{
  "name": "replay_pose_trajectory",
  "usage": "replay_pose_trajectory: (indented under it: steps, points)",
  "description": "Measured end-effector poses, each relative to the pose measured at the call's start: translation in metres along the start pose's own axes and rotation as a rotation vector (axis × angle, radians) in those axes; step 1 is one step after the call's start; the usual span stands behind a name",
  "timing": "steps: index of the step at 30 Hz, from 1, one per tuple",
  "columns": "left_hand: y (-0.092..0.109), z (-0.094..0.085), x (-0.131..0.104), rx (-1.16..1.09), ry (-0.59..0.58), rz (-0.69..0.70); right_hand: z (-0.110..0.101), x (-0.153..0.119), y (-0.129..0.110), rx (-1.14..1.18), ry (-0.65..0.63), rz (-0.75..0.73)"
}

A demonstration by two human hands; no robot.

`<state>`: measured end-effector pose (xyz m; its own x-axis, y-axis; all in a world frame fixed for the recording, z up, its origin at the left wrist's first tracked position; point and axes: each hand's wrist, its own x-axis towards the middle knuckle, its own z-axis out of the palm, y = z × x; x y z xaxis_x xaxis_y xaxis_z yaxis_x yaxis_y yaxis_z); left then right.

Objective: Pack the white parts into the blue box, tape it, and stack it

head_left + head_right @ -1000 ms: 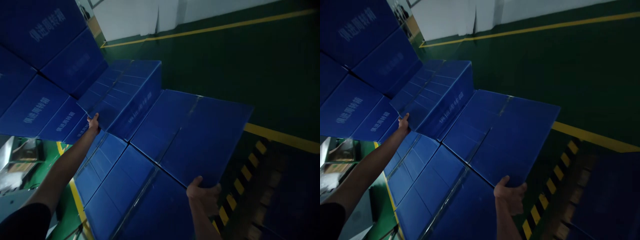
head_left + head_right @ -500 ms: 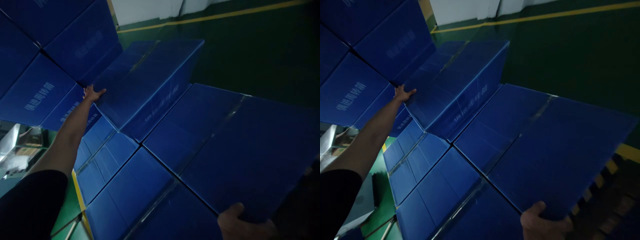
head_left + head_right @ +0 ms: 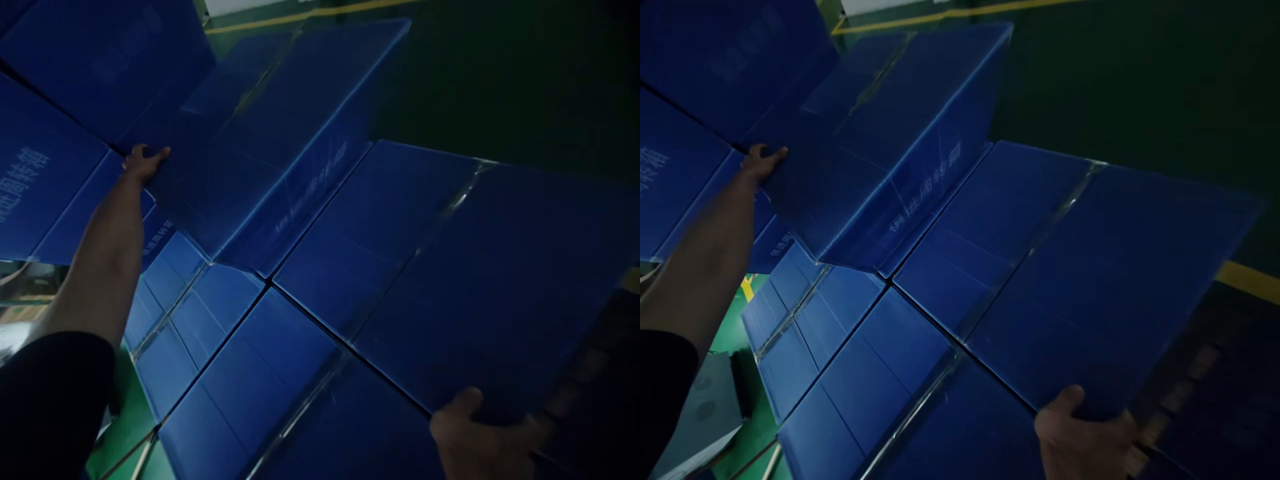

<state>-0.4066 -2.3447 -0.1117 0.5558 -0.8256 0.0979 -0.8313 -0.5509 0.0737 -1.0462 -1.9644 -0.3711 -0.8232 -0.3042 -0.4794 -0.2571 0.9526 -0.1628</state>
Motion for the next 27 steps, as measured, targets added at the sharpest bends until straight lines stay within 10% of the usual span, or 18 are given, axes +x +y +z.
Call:
replay_pose_trajectory:
  steps: [3,27]
  points:
    - [0.013,-0.003,-0.012,-0.134,0.006,-0.171,-0.005,-0.003,-0.003,-0.010,0.029,-0.042]
    - [0.018,0.002,-0.050,0.001,-0.008,-0.176,-0.018,0.000,-0.004,0.003,-0.116,-0.033]
